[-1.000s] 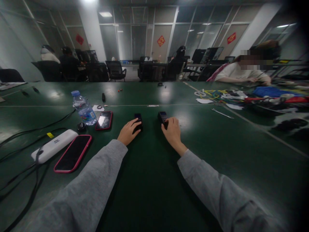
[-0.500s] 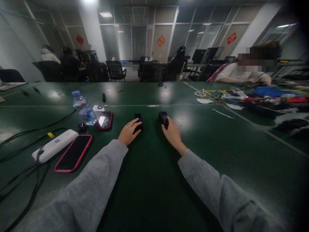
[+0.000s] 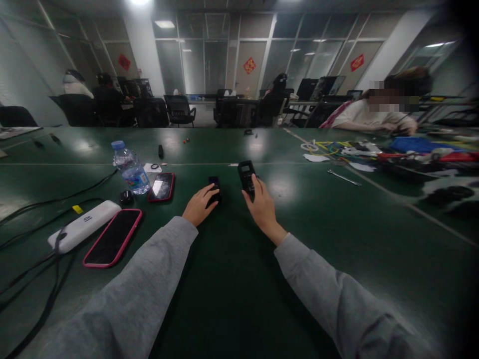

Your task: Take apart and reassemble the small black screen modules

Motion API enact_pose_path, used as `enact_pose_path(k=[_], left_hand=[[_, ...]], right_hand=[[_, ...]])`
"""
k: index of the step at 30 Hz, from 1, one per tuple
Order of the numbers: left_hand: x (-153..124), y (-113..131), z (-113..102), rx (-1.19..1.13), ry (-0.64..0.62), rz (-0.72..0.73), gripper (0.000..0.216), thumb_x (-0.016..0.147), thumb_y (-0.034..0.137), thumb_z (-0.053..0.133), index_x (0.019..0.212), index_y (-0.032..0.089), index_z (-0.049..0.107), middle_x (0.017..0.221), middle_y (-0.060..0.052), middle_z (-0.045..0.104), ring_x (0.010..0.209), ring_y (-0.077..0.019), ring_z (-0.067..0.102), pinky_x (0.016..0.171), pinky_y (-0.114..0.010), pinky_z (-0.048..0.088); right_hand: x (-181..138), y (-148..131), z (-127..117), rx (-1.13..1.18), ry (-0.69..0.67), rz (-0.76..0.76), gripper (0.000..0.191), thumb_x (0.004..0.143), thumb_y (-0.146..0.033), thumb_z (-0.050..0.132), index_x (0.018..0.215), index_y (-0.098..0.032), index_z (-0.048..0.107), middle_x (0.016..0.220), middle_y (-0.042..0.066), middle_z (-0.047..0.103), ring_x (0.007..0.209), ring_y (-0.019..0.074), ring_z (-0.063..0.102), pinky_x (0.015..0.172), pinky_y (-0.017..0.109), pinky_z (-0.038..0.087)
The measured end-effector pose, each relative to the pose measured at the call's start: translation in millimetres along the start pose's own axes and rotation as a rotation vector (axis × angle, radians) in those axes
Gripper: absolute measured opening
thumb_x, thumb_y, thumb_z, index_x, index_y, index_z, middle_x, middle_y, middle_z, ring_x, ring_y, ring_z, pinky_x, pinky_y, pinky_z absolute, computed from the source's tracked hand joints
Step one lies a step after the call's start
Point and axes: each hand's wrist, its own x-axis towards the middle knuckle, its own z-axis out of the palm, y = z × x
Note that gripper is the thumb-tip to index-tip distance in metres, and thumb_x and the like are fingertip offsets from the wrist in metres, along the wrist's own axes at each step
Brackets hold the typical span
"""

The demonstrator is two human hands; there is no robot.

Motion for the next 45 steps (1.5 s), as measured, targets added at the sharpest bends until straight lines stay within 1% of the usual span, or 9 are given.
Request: enact_pose_path(k=[5, 11, 17, 23, 31, 34, 39, 42, 45], left_hand=[[0.5, -1.1, 1.8, 0.007, 0.015, 0.024, 0.040, 0.092, 0.031, 0.052, 0.131, 0.025, 0.048, 0.146, -0.009, 0.044, 0.133, -0.0228, 0.045, 0.109, -0.046, 0.041], [1.7, -0.7, 3.9, 0.036, 0.002, 0.013, 0.043, 0.092, 0.033, 0.052, 0.134, 0.026, 0.045, 0.147, -0.010, 0.042, 0.134, -0.0246, 0.043, 0.110, -0.049, 0.038], [1.8, 0.6, 6.2, 0.019, 0.001, -0.079, 0.065, 0.088, 0.044, 0.056, 0.145, 0.028, 0.029, 0.153, -0.013, 0.031, 0.139, -0.0310, 0.035, 0.112, -0.057, 0.031], [11.7, 10.9, 19.6, -0.079, 0.073, -0.163, 0.085, 0.080, 0.055, 0.063, 0.148, 0.024, 0.022, 0.155, -0.020, 0.021, 0.142, -0.0382, 0.027, 0.109, -0.061, 0.032], [18.9, 22.8, 35.1, -0.141, 0.106, -0.188, 0.055, 0.093, 0.031, 0.048, 0.144, 0.024, 0.029, 0.156, -0.017, 0.021, 0.144, -0.0338, 0.026, 0.110, -0.062, 0.031], [19.9, 25.5, 31.3, -0.160, 0.141, -0.178, 0.053, 0.094, 0.033, 0.047, 0.144, 0.025, 0.030, 0.156, -0.014, 0.022, 0.144, -0.0311, 0.026, 0.112, -0.058, 0.031], [19.7, 29.3, 10.1, -0.154, 0.298, -0.152, 0.053, 0.094, 0.035, 0.046, 0.144, 0.026, 0.030, 0.156, -0.011, 0.025, 0.142, -0.0265, 0.030, 0.114, -0.050, 0.034], [10.1, 17.4, -4.6, -0.090, 0.366, -0.138, 0.052, 0.094, 0.035, 0.046, 0.144, 0.025, 0.031, 0.156, -0.010, 0.024, 0.144, -0.0260, 0.027, 0.116, -0.050, 0.031], [-5.4, -4.2, -10.8, -0.028, 0.339, -0.178, 0.052, 0.093, 0.034, 0.048, 0.142, 0.024, 0.035, 0.154, -0.011, 0.027, 0.143, -0.0274, 0.030, 0.115, -0.050, 0.033]], right_hand=[[-5.5, -12.2, 13.6, -0.038, -0.187, -0.006, 0.060, 0.099, -0.042, 0.040, 0.150, -0.015, 0.025, 0.132, 0.019, 0.048, 0.104, 0.0304, 0.059, 0.077, 0.041, 0.055], [-6.3, -9.6, 17.3, -0.099, -0.306, 0.082, 0.060, 0.098, -0.045, 0.045, 0.146, -0.012, 0.033, 0.123, 0.019, 0.053, 0.095, 0.0301, 0.062, 0.075, 0.041, 0.055], [-6.2, -12.0, 16.7, -0.050, -0.315, 0.072, 0.066, 0.099, -0.049, 0.040, 0.150, -0.011, 0.022, 0.132, 0.022, 0.046, 0.104, 0.0320, 0.059, 0.080, 0.043, 0.054], [-7.5, -10.9, 18.2, -0.030, -0.303, 0.059, 0.056, 0.100, -0.042, 0.037, 0.147, -0.012, 0.029, 0.133, 0.021, 0.046, 0.109, 0.0313, 0.058, 0.083, 0.043, 0.053], [-8.0, -9.9, 19.6, -0.039, -0.302, 0.052, 0.055, 0.100, -0.040, 0.036, 0.147, -0.013, 0.029, 0.134, 0.021, 0.045, 0.112, 0.0323, 0.056, 0.085, 0.044, 0.053], [-8.5, -10.2, 18.9, -0.037, -0.295, 0.046, 0.054, 0.100, -0.039, 0.037, 0.147, -0.012, 0.030, 0.134, 0.021, 0.045, 0.112, 0.0322, 0.056, 0.086, 0.044, 0.053], [-9.2, -9.8, 16.3, -0.033, -0.289, 0.043, 0.054, 0.100, -0.038, 0.038, 0.147, -0.012, 0.029, 0.133, 0.020, 0.046, 0.110, 0.0309, 0.057, 0.085, 0.043, 0.053], [-9.1, -9.1, 15.6, -0.010, -0.299, 0.044, 0.055, 0.100, -0.040, 0.038, 0.147, -0.013, 0.028, 0.133, 0.021, 0.046, 0.108, 0.0301, 0.058, 0.083, 0.042, 0.054], [-8.9, -8.5, 15.9, 0.011, -0.298, 0.039, 0.055, 0.100, -0.040, 0.038, 0.147, -0.014, 0.029, 0.134, 0.021, 0.045, 0.110, 0.0312, 0.057, 0.082, 0.044, 0.054]])
